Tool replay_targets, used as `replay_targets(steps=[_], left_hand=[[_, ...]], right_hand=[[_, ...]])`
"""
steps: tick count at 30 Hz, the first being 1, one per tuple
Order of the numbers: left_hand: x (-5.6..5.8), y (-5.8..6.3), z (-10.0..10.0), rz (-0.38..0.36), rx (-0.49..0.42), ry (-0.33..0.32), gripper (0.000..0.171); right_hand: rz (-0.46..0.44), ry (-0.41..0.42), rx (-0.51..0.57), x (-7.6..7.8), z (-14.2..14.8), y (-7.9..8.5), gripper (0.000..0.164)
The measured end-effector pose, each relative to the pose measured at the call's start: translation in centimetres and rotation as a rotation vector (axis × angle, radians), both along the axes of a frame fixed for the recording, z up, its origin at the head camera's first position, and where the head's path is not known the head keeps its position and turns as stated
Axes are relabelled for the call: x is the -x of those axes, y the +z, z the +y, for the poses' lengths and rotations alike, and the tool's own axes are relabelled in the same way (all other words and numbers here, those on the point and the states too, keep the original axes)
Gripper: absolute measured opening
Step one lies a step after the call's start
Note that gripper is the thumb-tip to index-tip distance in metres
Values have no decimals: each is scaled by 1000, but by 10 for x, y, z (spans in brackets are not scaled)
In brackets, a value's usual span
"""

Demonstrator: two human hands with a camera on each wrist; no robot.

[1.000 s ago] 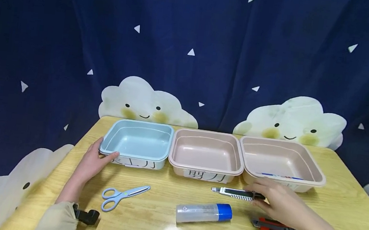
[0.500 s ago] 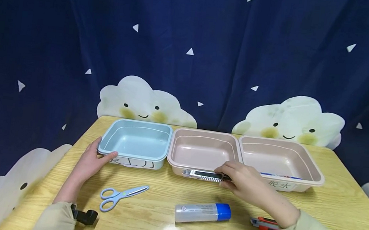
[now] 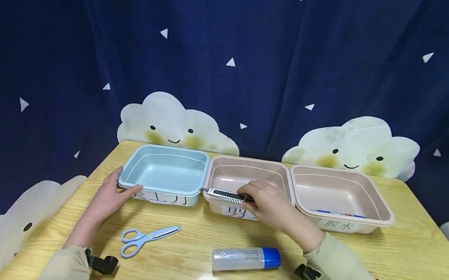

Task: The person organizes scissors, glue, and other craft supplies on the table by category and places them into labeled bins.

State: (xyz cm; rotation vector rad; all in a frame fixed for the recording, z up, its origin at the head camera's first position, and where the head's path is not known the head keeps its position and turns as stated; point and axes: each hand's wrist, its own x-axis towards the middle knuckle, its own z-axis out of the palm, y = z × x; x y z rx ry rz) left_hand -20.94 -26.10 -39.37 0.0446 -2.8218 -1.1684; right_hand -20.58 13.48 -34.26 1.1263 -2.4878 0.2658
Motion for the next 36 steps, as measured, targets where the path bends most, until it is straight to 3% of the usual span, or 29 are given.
replay_targets(steps=[18, 28, 36], left_hand=[[1, -1, -2, -9, 0, 21, 99], [5, -5, -4, -9, -75, 35, 99], [6, -6, -4, -20, -83, 61, 99]], right_hand=[[-48, -11, 40, 29, -48, 1, 19], [-11, 0, 27, 43, -78, 3, 19], [-59, -11, -15, 52, -101, 0, 21]])
